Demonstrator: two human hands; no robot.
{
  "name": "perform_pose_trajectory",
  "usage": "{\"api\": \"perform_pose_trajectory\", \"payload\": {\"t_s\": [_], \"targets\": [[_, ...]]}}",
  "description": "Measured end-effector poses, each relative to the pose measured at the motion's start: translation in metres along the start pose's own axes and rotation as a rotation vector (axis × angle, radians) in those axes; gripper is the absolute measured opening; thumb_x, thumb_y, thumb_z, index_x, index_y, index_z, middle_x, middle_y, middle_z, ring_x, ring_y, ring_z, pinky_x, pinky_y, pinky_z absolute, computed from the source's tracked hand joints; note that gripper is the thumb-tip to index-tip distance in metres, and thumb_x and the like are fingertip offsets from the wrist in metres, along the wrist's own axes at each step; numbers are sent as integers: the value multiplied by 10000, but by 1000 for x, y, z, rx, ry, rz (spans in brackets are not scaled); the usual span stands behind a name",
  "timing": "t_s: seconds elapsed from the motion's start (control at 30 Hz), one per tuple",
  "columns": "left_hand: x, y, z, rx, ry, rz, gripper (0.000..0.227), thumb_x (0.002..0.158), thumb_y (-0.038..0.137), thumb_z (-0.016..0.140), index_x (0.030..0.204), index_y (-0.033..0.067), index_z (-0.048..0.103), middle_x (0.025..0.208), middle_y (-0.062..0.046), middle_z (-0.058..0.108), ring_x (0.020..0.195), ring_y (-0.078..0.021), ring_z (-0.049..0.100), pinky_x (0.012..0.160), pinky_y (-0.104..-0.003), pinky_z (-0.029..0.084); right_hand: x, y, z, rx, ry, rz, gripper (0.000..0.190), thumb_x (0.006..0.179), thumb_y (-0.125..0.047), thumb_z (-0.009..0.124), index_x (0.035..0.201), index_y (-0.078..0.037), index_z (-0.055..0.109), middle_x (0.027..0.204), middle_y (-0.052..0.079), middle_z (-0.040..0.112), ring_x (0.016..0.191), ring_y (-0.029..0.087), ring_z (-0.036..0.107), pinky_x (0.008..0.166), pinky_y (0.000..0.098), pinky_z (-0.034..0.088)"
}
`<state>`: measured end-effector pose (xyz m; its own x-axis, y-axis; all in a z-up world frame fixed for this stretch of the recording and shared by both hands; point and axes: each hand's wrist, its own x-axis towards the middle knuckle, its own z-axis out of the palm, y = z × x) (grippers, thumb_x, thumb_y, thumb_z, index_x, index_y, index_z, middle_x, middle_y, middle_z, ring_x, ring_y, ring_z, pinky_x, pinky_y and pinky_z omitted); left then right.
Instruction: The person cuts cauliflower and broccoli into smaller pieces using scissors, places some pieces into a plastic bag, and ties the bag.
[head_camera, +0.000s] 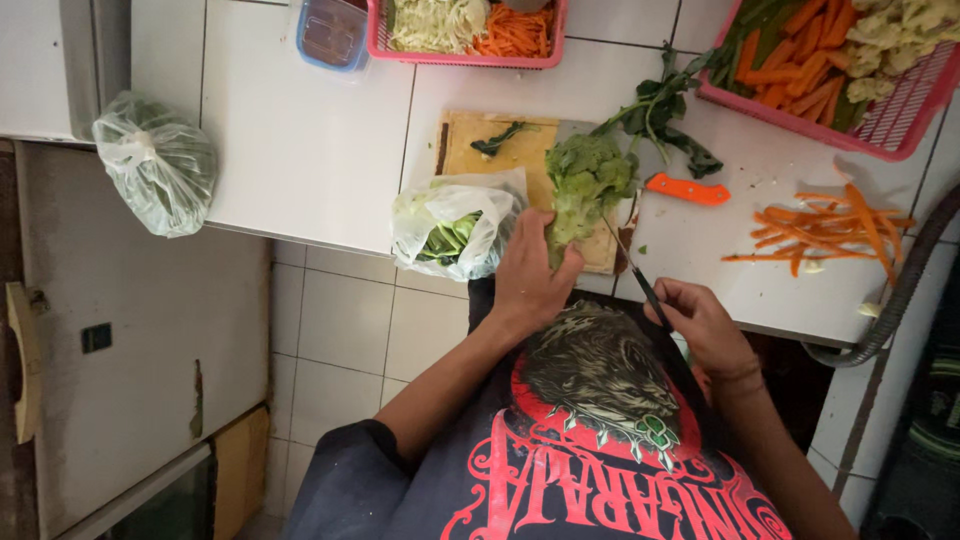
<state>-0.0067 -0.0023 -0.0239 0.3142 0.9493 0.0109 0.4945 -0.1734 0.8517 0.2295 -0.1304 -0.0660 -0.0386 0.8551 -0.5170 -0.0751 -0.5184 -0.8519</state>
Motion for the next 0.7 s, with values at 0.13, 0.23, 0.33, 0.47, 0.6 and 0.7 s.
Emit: {"api": "perform_pose_trajectory", "payload": {"t_s": [0.13,0.23,0.33,0.47,0.6,0.7], "targets": [[0,-22,8,50,-6,0,387,940,229,641,1205,6,470,1146,-226,555,1066,-437,581,908,-501,479,19,38,-11,13,-42,36,243,1019,-140,603,803,-51,538,785,-54,560,762,40,504,687,228,431],[5,-40,13,-30,4,-1,404,931,207,648,1205,-12,447,1138,-252,548,1058,-441,576,898,-490,483,36,76,-19,-117,-72,38,229,1012,-141,613,809,-42,574,767,-52,556,739,43,487,652,235,423],[10,-53,13,-107,38,-182,358,930,191,619,1193,0,472,1039,-218,584,947,-362,609,864,-446,497,45,108,-23,-323,44,23,137,968,-128,652,872,-40,611,780,-24,551,706,65,481,624,246,434],[14,-60,9,-197,69,-135,317,963,175,621,1174,-6,468,1032,-188,596,949,-293,603,871,-404,505,50,121,-18,-243,286,-201,241,923,-113,724,1105,-42,582,942,12,520,844,69,514,681,241,491],[13,-62,4,-200,62,-158,306,976,152,628,1186,-5,470,1007,-169,585,935,-256,579,868,-386,496,72,106,-1,-311,663,-400,627,784,-81,807,1293,-8,448,1211,84,545,975,175,597,685,270,551],[16,-65,4,-300,46,-135,287,985,124,609,1195,3,455,1035,-118,576,957,-201,555,871,-356,487,93,94,-7,-438,870,-462,592,825,-37,819,1308,-9,478,1176,144,593,1013,240,645,748,298,561]]}}
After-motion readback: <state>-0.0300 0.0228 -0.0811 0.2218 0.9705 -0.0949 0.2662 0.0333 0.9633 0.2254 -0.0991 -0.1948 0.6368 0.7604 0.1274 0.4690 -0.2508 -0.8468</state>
